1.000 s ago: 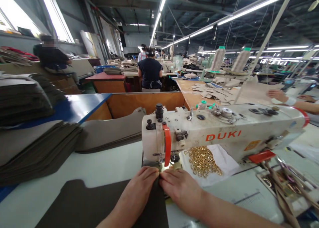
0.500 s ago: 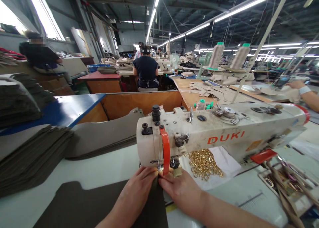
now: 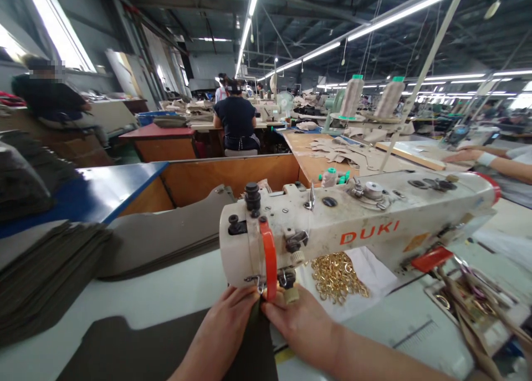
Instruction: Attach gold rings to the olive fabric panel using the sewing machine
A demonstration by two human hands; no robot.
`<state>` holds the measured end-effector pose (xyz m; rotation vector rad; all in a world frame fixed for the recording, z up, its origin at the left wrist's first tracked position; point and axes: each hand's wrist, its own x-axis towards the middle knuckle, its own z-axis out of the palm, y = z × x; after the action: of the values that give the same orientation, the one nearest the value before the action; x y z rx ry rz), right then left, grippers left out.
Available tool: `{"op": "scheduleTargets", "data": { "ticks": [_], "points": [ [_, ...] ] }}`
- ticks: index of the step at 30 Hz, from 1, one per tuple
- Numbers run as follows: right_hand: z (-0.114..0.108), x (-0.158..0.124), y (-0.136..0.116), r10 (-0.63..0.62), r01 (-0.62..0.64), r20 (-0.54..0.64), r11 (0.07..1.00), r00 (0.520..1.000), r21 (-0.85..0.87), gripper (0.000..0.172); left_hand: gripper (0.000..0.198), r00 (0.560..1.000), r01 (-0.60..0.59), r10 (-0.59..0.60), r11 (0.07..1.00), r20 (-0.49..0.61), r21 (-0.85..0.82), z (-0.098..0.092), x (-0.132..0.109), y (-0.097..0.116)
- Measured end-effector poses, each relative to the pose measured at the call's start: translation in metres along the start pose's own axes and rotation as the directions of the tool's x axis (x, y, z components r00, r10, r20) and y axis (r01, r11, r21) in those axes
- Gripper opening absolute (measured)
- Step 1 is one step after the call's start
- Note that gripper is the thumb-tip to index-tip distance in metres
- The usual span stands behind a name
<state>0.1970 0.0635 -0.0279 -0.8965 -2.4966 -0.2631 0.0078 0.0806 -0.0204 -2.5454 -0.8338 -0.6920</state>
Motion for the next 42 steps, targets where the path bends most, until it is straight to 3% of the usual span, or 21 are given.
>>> {"op": "scheduleTargets", "data": {
  "ticks": [4, 13, 18, 23, 31, 42],
  "points": [
    [0.003, -0.001, 0.000, -0.002, 0.002, -0.017, 1.000, 1.000, 0.014, 0.006, 0.045, 1.000, 0.007, -0.007, 1.000, 0.013, 0.003, 0.001, -0.002, -0.001],
    [0.001, -0.006, -0.001, -0.033, 0.042, -0.196, 0.998, 0.980, 0.044, 0.009, 0.041, 0.994, 0.100, -0.095, 0.992, 0.062, -0.082, -0.003, 0.002, 0.004],
    [-0.009, -0.011, -0.003, -0.112, 0.118, -0.063, 0.988, 0.992, 0.103, 0.009, 0.042, 0.996, 0.065, -0.064, 0.998, 0.054, -0.016, -0.015, 0.001, 0.010],
    [-0.013, -0.011, -0.003, -0.121, 0.116, 0.044, 0.988, 0.992, 0.106, 0.009, 0.045, 0.995, 0.044, -0.052, 0.995, 0.089, 0.084, -0.021, -0.004, 0.015],
    [-0.011, -0.012, -0.002, -0.126, 0.117, 0.076, 0.987, 0.989, 0.110, 0.012, 0.040, 0.979, 0.004, -0.022, 0.996, 0.204, 0.087, -0.013, -0.018, 0.014],
    [-0.011, -0.009, -0.001, -0.122, 0.113, 0.090, 0.989, 0.988, 0.090, 0.011, 0.040, 0.983, -0.127, 0.102, 0.978, 0.155, 0.164, -0.012, -0.016, 0.009]
  ]
}}
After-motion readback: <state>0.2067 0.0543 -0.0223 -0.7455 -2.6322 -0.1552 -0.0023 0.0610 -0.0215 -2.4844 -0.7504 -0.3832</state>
